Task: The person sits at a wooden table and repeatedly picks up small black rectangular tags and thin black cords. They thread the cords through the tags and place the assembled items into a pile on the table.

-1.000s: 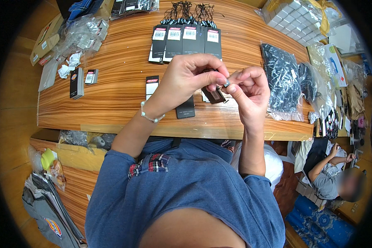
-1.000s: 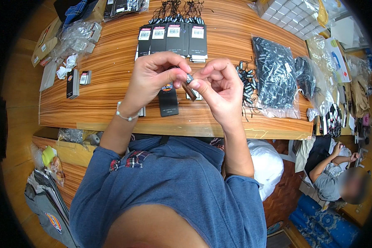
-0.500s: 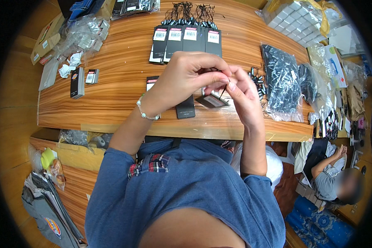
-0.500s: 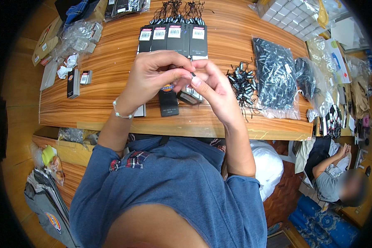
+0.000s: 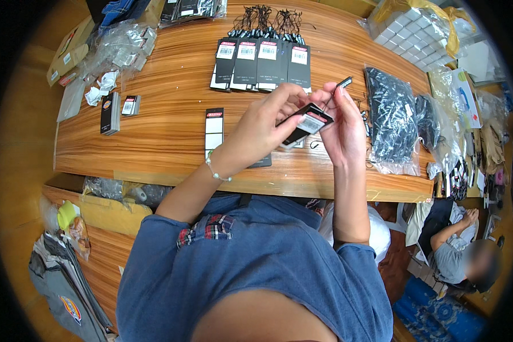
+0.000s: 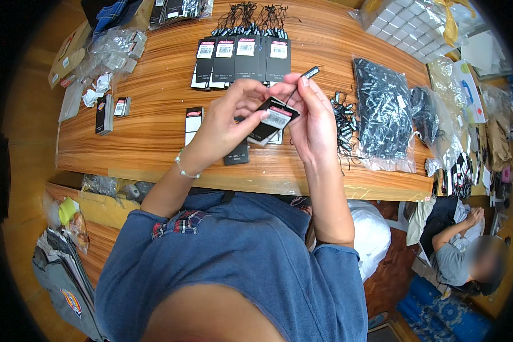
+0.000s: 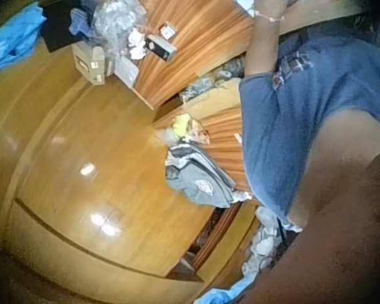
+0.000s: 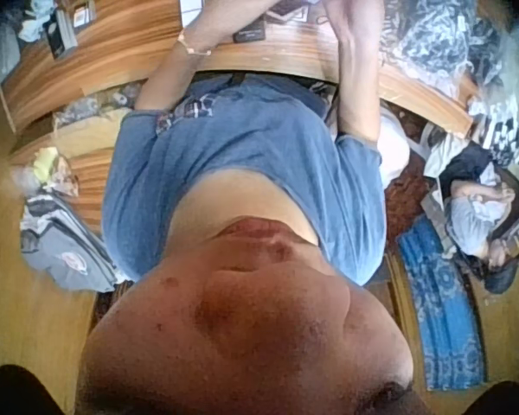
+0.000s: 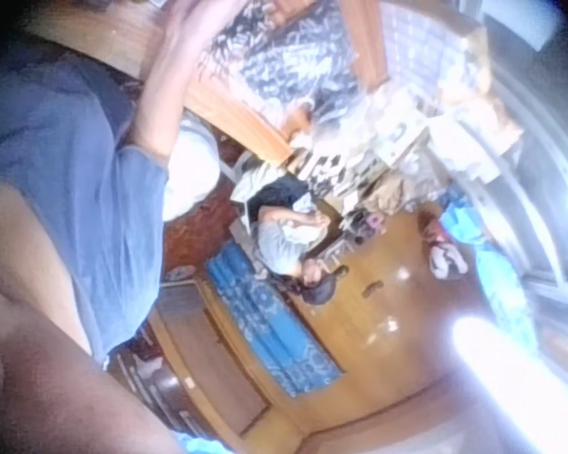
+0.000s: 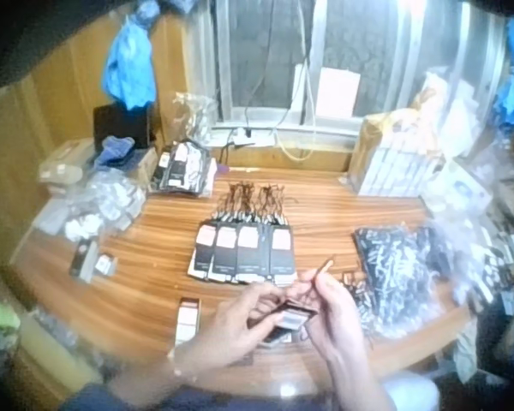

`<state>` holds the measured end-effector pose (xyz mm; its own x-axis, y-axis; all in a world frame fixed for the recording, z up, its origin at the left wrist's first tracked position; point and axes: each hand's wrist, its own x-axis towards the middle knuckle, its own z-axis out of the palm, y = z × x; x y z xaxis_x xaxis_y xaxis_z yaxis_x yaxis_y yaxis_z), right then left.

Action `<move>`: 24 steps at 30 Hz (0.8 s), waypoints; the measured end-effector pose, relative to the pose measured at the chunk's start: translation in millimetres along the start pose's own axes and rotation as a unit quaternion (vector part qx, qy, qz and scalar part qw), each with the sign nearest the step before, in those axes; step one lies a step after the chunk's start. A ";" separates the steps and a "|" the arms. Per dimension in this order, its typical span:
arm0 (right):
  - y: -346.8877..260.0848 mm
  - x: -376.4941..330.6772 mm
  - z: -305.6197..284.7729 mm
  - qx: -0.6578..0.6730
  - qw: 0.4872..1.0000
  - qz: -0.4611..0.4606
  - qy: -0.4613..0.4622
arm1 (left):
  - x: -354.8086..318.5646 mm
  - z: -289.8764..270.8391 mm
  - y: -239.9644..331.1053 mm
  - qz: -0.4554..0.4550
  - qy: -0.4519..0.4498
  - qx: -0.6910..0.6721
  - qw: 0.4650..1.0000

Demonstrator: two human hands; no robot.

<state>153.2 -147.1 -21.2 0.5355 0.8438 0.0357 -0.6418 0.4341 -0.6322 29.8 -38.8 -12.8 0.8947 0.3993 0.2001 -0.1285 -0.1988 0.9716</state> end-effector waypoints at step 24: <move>-59.8 167.8 -22.7 -0.055 0.995 -0.082 0.018 | 117.5 -15.5 -48.5 0.004 0.008 0.093 0.996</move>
<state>293.9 -38.6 5.1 0.6479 0.7524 0.1187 -0.4814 0.5253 -0.7017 134.6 31.6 -34.4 0.8866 0.4114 0.2112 -0.0524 -0.3644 0.9298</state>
